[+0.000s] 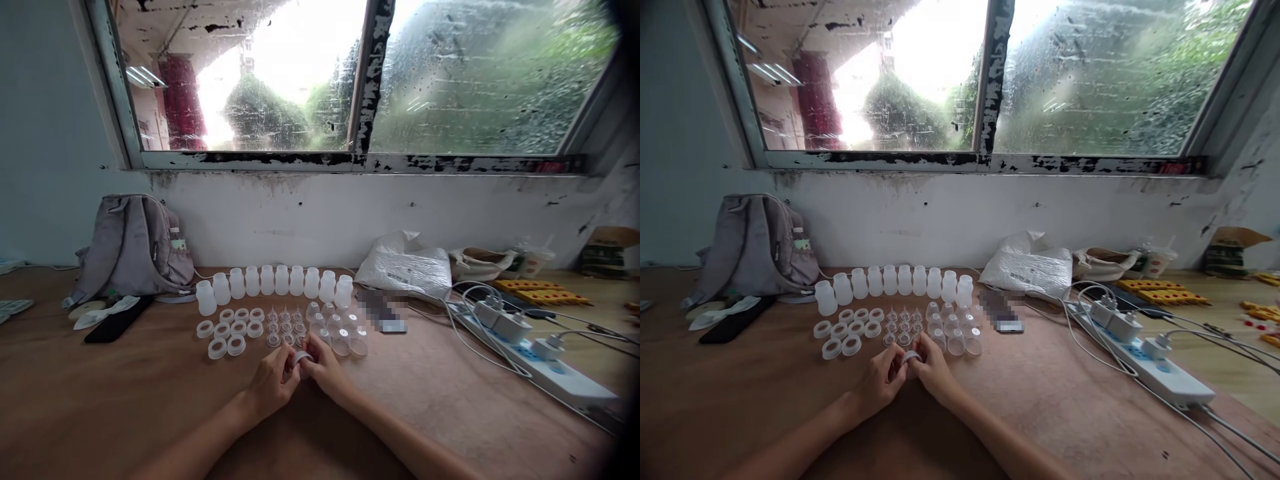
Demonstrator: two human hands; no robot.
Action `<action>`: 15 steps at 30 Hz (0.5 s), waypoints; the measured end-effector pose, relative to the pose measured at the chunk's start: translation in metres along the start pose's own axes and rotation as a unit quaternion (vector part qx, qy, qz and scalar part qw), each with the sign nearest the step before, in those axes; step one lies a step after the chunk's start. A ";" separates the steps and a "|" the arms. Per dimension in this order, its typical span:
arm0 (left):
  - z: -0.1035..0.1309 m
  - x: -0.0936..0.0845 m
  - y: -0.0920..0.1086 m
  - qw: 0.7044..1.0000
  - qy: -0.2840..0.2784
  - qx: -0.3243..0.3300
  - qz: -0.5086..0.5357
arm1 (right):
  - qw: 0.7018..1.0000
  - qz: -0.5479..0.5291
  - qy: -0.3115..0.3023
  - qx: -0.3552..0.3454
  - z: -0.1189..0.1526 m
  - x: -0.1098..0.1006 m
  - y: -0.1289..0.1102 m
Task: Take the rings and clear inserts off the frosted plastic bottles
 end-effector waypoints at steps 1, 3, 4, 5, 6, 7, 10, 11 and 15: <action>0.000 0.000 0.000 1.000 -0.003 0.004 -0.005 | 1.000 -0.003 0.000 0.002 0.000 0.000 0.000; 0.000 0.001 0.001 1.000 -0.009 0.014 -0.016 | 1.000 -0.010 0.000 0.008 0.000 0.001 0.001; 0.001 0.002 0.002 0.999 -0.012 0.020 -0.023 | 1.000 -0.011 0.000 0.009 0.000 0.001 0.002; 0.001 0.002 0.003 0.999 -0.016 0.026 -0.031 | 1.000 -0.009 0.001 0.008 0.000 0.001 0.002; 0.001 0.003 0.003 0.998 -0.020 0.033 -0.039 | 1.000 -0.005 0.002 0.004 0.000 0.001 0.002; 0.001 0.004 0.004 0.998 -0.023 0.039 -0.049 | 1.000 0.002 0.004 -0.001 0.001 0.001 0.002; 0.001 0.006 0.005 0.995 -0.026 0.056 -0.073 | 0.999 0.041 0.017 -0.021 0.002 -0.002 0.001; 0.001 0.006 0.006 0.995 -0.025 0.062 -0.079 | 0.998 0.057 0.024 -0.029 0.003 -0.003 0.000; 0.001 0.010 0.006 0.994 -0.017 0.055 -0.096 | 0.988 0.132 0.045 -0.073 0.007 -0.005 -0.004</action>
Point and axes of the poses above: each hand's wrist, its own z-axis away from the middle knuckle, its own x-axis out of the palm, y = z × x, the point moved 8 cm from there along -z, towards the middle knuckle, and after that the axes turned 12 degrees about y, right-handed, at the moved point
